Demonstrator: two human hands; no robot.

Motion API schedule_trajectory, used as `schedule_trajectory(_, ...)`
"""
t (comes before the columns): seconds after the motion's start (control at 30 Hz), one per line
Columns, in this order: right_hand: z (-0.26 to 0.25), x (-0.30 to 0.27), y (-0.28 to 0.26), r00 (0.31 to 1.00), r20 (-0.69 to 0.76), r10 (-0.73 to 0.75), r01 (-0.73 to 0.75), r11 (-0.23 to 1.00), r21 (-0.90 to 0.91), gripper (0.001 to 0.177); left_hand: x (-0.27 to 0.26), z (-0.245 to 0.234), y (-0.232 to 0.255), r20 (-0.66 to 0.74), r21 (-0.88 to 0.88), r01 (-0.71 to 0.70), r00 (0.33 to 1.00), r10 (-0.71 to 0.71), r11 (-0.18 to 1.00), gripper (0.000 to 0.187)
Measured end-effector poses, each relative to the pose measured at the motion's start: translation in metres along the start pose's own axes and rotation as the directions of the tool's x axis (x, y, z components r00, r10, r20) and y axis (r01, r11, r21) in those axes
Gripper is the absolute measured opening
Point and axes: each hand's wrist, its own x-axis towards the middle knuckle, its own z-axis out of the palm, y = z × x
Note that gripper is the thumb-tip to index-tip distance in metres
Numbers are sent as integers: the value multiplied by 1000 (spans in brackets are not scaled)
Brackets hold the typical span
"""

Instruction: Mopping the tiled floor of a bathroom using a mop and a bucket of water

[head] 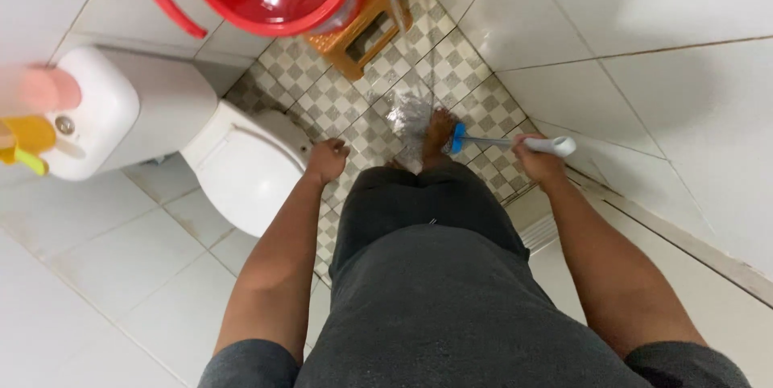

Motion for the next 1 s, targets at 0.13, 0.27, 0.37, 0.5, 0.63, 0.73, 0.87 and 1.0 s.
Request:
schedule_trajectory(0.13,18,-20,-39,990,-67,-123,138,939,315,37,-44,0,-9,-49,-115,-25,999,19,993,53)
schedule_trajectory(0.27,49,-55,-71,933,-126,-337,342,940,21,25,-86,12,-66,23,-22,59,998,-59,998,59)
schedule_trajectory(0.37,77,-53,-84,886,-98,-453,456,890,14,26,-103,26,-113,44,-19,128,991,-127,992,64)
schedule_trajectory(0.5,100,-56,-84,852,-136,-505,518,852,74,21,-148,47,-147,79,58,175,981,-179,983,64)
schedule_trajectory(0.63,93,-82,-91,923,-113,-369,360,928,-93,22,-159,77,-200,85,-12,258,963,-256,966,65)
schedule_trajectory(0.73,89,-81,-87,913,-224,-340,346,938,-13,23,-160,78,-200,82,-21,261,962,-259,965,66)
schedule_trajectory(0.87,83,-62,-66,931,-317,-181,264,934,242,26,-161,77,-189,68,-75,248,968,-243,966,63)
schedule_trajectory(1.0,52,-66,-74,872,-441,-213,397,835,381,22,-153,82,-189,62,-44,292,955,-289,956,65)
